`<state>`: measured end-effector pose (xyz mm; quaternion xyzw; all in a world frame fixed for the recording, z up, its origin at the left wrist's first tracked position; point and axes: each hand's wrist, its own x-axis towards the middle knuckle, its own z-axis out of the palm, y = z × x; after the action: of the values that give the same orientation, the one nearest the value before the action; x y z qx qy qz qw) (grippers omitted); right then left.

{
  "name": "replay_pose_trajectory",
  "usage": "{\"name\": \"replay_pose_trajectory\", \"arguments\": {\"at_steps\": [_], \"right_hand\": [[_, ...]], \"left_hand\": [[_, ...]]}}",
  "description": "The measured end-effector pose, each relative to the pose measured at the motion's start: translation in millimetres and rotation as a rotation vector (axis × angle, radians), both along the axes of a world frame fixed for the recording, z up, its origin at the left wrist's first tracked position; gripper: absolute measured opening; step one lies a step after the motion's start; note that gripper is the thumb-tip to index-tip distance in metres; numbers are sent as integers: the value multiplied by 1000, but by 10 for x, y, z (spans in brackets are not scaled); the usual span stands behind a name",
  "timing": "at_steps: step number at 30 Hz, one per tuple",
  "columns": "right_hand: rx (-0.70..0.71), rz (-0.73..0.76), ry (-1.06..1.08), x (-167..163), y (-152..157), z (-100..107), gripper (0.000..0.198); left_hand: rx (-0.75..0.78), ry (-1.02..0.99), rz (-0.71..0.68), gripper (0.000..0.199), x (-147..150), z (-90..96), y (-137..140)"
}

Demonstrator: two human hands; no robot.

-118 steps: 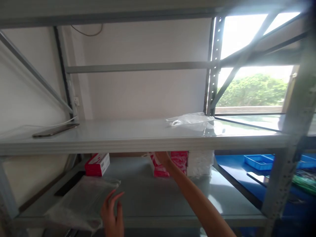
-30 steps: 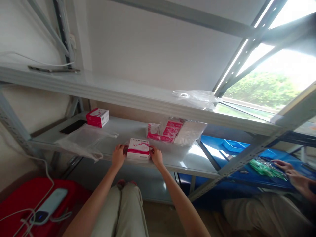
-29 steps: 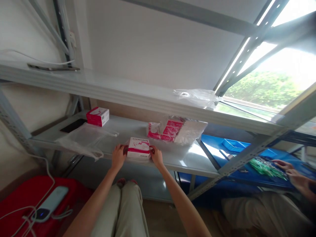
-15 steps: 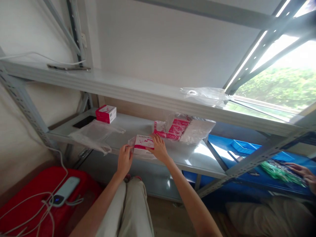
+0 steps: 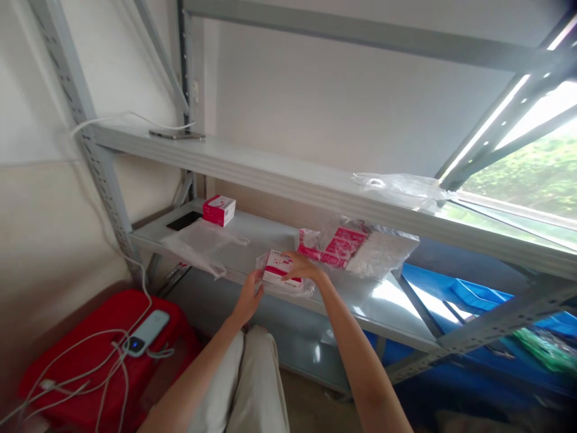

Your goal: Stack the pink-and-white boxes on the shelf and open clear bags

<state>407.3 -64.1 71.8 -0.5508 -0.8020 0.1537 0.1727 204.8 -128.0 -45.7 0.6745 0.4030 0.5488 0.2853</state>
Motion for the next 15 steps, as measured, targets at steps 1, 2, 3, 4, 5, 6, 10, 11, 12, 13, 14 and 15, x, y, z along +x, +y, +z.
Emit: {"name": "replay_pose_trajectory", "arguments": {"at_steps": [1,2,3,4,5,6,10,11,12,13,14,15], "right_hand": [[-18,34,-4,15,-15,-24,82],[-25,42,18,31,-25,-47,80],[-20,24,69,50,-27,-65,78],[-19,9,137,69,-22,-76,76],[-19,-1,217,87,-10,-77,74],[-16,-4,300,103,9,-67,71],[35,-14,583,110,99,75,57],[51,-20,641,95,119,128,53],[59,-24,694,71,139,182,51],[52,-27,739,38,162,235,50],[35,-31,776,-6,192,286,50],[13,-40,801,-62,233,332,50]], "left_hand": [[-23,-22,-4,36,-1,-21,22],[-40,-38,0,34,-1,-36,41],[-53,-48,8,33,0,-45,59],[-62,-53,20,34,5,-48,74],[-67,-53,36,36,12,-44,89],[-67,-48,53,38,22,-35,102],[-52,6,62,42,78,63,150],[-45,20,56,40,91,102,158],[-38,30,56,37,102,146,166],[-27,34,68,33,109,194,173],[-13,31,92,31,114,247,182],[4,22,122,30,114,302,194]]}}
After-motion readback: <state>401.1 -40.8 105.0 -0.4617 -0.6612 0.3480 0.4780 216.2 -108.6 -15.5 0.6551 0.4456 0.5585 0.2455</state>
